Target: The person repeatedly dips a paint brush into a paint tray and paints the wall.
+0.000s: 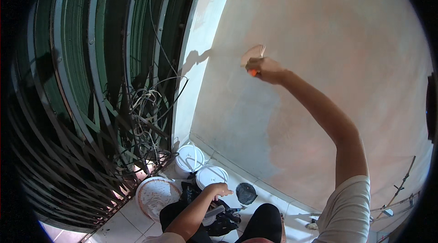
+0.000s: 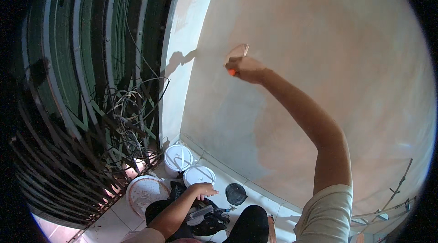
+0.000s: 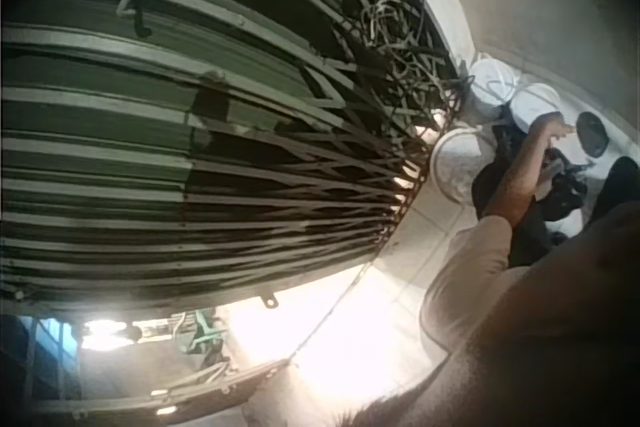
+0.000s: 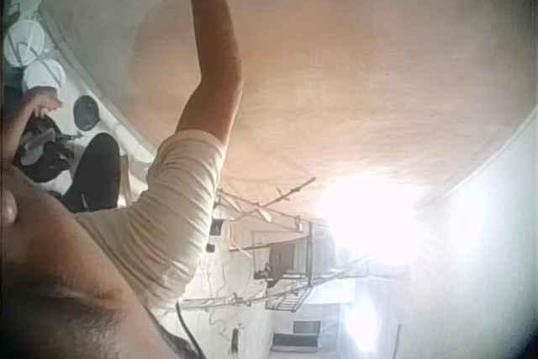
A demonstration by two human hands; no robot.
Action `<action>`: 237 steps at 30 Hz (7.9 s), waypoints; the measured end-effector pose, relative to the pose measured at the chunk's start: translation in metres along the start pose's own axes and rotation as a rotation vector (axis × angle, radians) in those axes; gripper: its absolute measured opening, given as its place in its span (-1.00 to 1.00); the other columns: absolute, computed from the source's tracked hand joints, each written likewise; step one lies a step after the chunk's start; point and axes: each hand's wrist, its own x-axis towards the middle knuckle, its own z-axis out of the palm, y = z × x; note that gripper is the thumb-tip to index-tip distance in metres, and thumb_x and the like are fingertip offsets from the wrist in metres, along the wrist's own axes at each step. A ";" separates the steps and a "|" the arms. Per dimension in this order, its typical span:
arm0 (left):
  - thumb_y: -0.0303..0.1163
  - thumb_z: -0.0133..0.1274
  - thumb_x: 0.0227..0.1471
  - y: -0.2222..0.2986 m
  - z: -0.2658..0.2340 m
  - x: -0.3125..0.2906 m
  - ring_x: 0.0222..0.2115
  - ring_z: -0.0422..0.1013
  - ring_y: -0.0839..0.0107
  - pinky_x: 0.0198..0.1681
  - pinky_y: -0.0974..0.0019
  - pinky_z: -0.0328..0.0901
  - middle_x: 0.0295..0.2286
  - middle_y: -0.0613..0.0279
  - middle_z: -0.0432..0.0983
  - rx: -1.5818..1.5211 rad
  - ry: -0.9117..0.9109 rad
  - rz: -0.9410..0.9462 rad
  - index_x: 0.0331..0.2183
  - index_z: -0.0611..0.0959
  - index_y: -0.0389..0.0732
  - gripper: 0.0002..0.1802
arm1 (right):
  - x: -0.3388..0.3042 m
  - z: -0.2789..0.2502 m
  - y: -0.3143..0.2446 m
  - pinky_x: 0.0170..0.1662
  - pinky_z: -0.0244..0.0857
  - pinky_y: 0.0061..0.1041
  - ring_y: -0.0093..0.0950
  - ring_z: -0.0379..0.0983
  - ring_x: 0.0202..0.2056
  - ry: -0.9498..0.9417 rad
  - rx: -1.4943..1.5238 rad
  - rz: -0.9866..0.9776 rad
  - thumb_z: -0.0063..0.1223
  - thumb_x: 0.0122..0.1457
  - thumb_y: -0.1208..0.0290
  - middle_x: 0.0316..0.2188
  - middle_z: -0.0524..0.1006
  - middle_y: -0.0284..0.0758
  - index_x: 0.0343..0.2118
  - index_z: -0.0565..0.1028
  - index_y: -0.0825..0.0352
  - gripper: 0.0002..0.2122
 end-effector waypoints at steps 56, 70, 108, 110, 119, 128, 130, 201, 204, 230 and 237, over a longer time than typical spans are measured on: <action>-0.13 -0.03 0.16 -0.059 -0.007 0.035 -0.17 0.45 0.32 -0.06 0.35 0.28 -0.21 0.08 0.55 0.043 0.021 0.122 -0.10 0.54 -0.35 -0.53 | -0.465 0.250 -0.410 -0.42 0.41 -0.55 -0.54 0.50 -0.50 1.187 0.643 2.020 0.00 0.23 0.40 -0.50 0.52 -0.30 -0.32 0.49 0.46 -0.82; -0.05 -0.03 0.12 -0.026 0.028 0.060 0.05 0.29 -0.05 0.11 0.14 0.16 0.02 -0.22 0.33 0.223 0.011 -0.045 0.10 0.35 -0.24 -0.37 | -0.520 0.303 -0.554 -0.50 0.50 -0.47 -0.30 0.56 -0.56 1.355 0.559 2.581 -0.06 0.22 0.37 -0.48 0.53 -0.12 -0.27 0.41 0.55 -0.74; -0.12 -0.10 0.09 -0.055 0.029 0.068 -0.41 0.45 0.11 -0.26 0.21 0.29 -0.48 -0.05 0.54 0.351 -0.126 0.000 -0.44 0.62 -0.34 -0.56 | -0.619 0.216 -0.575 -0.45 0.40 -0.53 -0.45 0.50 -0.53 1.066 1.177 2.470 -0.11 0.24 0.31 -0.44 0.53 -0.29 -0.36 0.49 0.41 -0.76; -0.14 -0.11 0.08 -0.041 0.029 0.070 -0.40 0.46 0.12 -0.27 0.21 0.29 -0.48 -0.04 0.55 0.361 -0.098 -0.005 -0.46 0.62 -0.34 -0.57 | -0.648 0.204 -0.591 -0.49 0.34 -0.55 -0.48 0.46 -0.54 1.258 1.278 2.441 -0.08 0.22 0.29 -0.46 0.51 -0.33 -0.37 0.47 0.36 -0.78; -0.24 -0.09 -0.02 -0.087 0.001 0.071 -0.38 0.49 0.11 -0.24 0.14 0.32 -0.43 -0.02 0.57 0.522 -0.059 0.336 -0.50 0.64 -0.26 -0.68 | -0.657 0.168 -0.516 -0.55 0.24 -0.67 -0.68 0.36 -0.48 1.605 1.407 2.097 -0.04 0.20 0.26 -0.53 0.41 -0.53 -0.48 0.39 0.12 -0.86; -0.20 -0.10 -0.03 -0.059 0.022 0.062 -0.44 0.51 0.09 -0.26 0.11 0.34 -0.48 0.01 0.59 0.292 0.061 0.279 -0.45 0.67 -0.26 -0.64 | -0.463 0.051 -0.219 -0.62 0.34 -0.52 -0.47 0.46 -0.62 0.525 1.319 1.553 0.02 0.21 0.27 -0.50 0.52 -0.27 -0.47 0.48 0.37 -0.75; -0.17 -0.09 -0.05 -0.035 0.009 0.044 -0.43 0.52 0.11 -0.22 0.11 0.34 -0.50 0.05 0.60 0.338 0.108 0.384 -0.41 0.68 -0.24 -0.62 | -0.397 0.025 -0.168 -0.59 0.36 -0.52 -0.46 0.49 -0.58 0.565 1.212 1.334 0.06 0.19 0.31 -0.52 0.51 -0.29 -0.47 0.48 0.38 -0.78; 0.01 -0.09 0.11 -0.015 -0.027 -0.010 0.02 0.31 -0.05 0.08 0.10 0.20 -0.02 -0.21 0.38 0.186 0.449 0.327 0.05 0.36 -0.31 -0.35 | 0.086 -0.083 0.042 -0.26 0.32 -0.39 -0.24 0.41 -0.37 0.309 0.102 0.072 0.01 0.16 0.46 -0.37 0.47 -0.21 -0.35 0.49 0.34 -0.92; 0.01 -0.09 0.11 -0.014 -0.028 -0.014 0.01 0.32 -0.05 0.07 0.09 0.21 -0.04 -0.22 0.39 0.172 0.469 0.347 0.06 0.36 -0.30 -0.35 | 0.077 -0.140 0.073 -0.24 0.34 -0.35 -0.23 0.42 -0.36 0.472 -0.017 0.133 0.00 0.17 0.43 -0.36 0.47 -0.21 -0.31 0.50 0.33 -0.89; -0.06 -0.09 0.10 -0.009 -0.028 -0.064 -0.07 0.38 -0.09 0.00 0.05 0.26 -0.14 -0.31 0.44 0.134 0.588 0.347 -0.03 0.38 -0.42 -0.39 | 0.139 -0.142 0.097 -0.22 0.34 -0.32 -0.28 0.42 -0.24 0.218 -0.562 0.198 -0.14 0.12 0.47 -0.36 0.44 -0.22 -0.39 0.43 0.35 -0.90; 0.01 -0.07 0.11 -0.017 -0.037 -0.074 0.05 0.28 -0.06 0.11 0.10 0.18 0.00 -0.28 0.33 0.114 0.521 0.224 0.08 0.30 -0.37 -0.29 | 0.124 -0.010 0.016 -0.19 0.36 -0.35 -0.23 0.47 -0.31 -0.108 -0.240 -0.029 0.06 -0.05 0.46 -0.40 0.50 -0.19 -0.50 0.49 0.32 -0.93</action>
